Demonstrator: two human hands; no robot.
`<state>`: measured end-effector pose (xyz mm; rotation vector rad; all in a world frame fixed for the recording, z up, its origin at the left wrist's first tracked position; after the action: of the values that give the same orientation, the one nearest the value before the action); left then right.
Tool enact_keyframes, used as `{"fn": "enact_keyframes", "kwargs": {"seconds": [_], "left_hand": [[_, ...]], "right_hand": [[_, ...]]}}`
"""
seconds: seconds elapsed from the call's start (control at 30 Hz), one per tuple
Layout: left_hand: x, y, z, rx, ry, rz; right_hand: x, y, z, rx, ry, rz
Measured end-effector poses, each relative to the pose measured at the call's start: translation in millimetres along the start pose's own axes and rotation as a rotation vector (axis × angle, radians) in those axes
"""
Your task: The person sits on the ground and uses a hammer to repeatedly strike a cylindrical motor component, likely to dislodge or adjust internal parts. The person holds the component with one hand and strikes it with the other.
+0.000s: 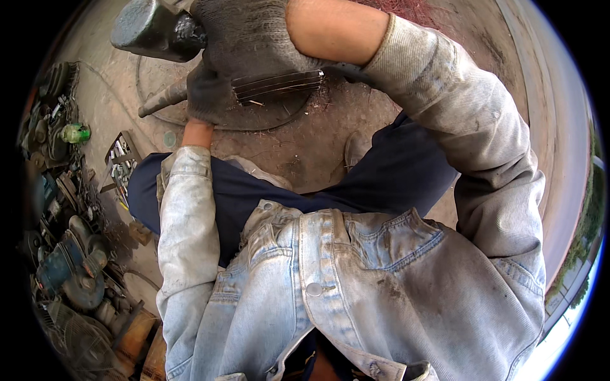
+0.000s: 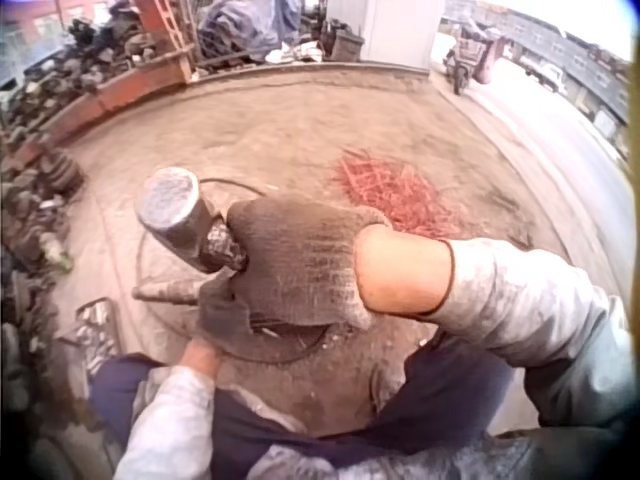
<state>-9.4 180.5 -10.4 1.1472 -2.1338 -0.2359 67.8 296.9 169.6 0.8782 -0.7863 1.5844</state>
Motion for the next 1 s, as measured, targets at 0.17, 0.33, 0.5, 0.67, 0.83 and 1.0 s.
{"fn": "enact_keyframes", "kwargs": {"seconds": [0.17,0.33,0.5,0.67,0.83,1.0], "left_hand": [[-1,0,6,0.143,0.008,0.04],[-7,-7,39,0.06,0.045,0.083],[-6,4,36,0.083,0.184,0.087],[-14,14,19,0.083,0.116,0.117],[-16,13,3,0.094,-0.066,0.029],[-19,10,3,0.024,0.125,0.061]], "right_hand": [[0,-15,2,0.047,0.036,-0.055],[-26,3,-21,0.002,0.131,0.056],[-10,6,-8,0.013,0.106,0.091],[-14,9,-16,0.036,-0.077,0.15],[4,-12,-15,-0.06,-0.063,0.027],[-10,-12,-20,0.013,-0.105,0.124]]}}
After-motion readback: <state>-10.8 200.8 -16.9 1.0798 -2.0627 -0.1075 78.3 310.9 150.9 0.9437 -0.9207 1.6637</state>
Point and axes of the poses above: each hand's wrist, its own y-axis towards the middle knuckle, its own x-axis out of the back of the hand, z = x × y, the point moved 7 cm from there along y, towards the middle knuckle, and after that the axes turned 6 degrees about x, right-handed, at the moved point
